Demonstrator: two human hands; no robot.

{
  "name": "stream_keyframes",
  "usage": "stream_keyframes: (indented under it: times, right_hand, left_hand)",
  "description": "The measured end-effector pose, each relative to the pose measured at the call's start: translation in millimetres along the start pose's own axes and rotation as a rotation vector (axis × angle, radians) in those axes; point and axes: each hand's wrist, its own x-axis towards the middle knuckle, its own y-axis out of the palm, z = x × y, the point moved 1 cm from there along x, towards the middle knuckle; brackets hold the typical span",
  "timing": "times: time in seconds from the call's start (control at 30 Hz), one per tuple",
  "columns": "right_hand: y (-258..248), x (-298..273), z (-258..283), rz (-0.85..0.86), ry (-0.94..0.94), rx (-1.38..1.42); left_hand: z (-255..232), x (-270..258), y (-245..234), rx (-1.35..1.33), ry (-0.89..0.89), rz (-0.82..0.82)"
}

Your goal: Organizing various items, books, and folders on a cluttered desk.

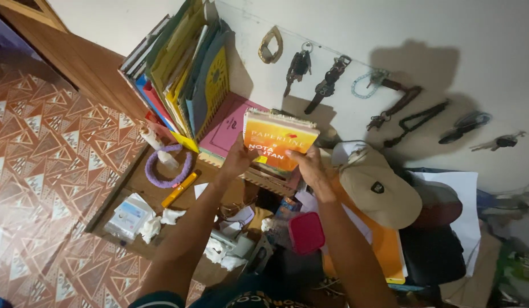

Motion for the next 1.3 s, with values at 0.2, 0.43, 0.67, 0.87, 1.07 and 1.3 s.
stream_keyframes:
  times: [0.2, 0.43, 0.67, 0.87, 1.07, 1.3]
  right_hand:
    - [-4, 6, -21, -0.017, -0.055, -0.192]
    - [-11, 12, -43, -0.024, -0.089, -0.287]
    - [-16, 8, -51, -0.034, -0.023, -0.364]
    - [-12, 9, -57, -0.023, -0.096, -0.281]
    - [-16, 14, -57, -0.092, -0.016, -0.361]
    - [28, 31, -11, -0.077, 0.073, 0.051]
  left_hand:
    - [36, 1, -2, -0.060, -0.019, 0.025]
    - [78, -1, 8, -1.251, -0.487, -0.113]
    - [116, -6, 16, -1.646, -0.032, 0.270]
    - [58, -5, 55, -0.212, -0.198, 0.083]
    - [13, 9, 0, -0.182, -0.255, 0.110]
    - [-27, 18, -47, -0.130, -0.463, -0.073]
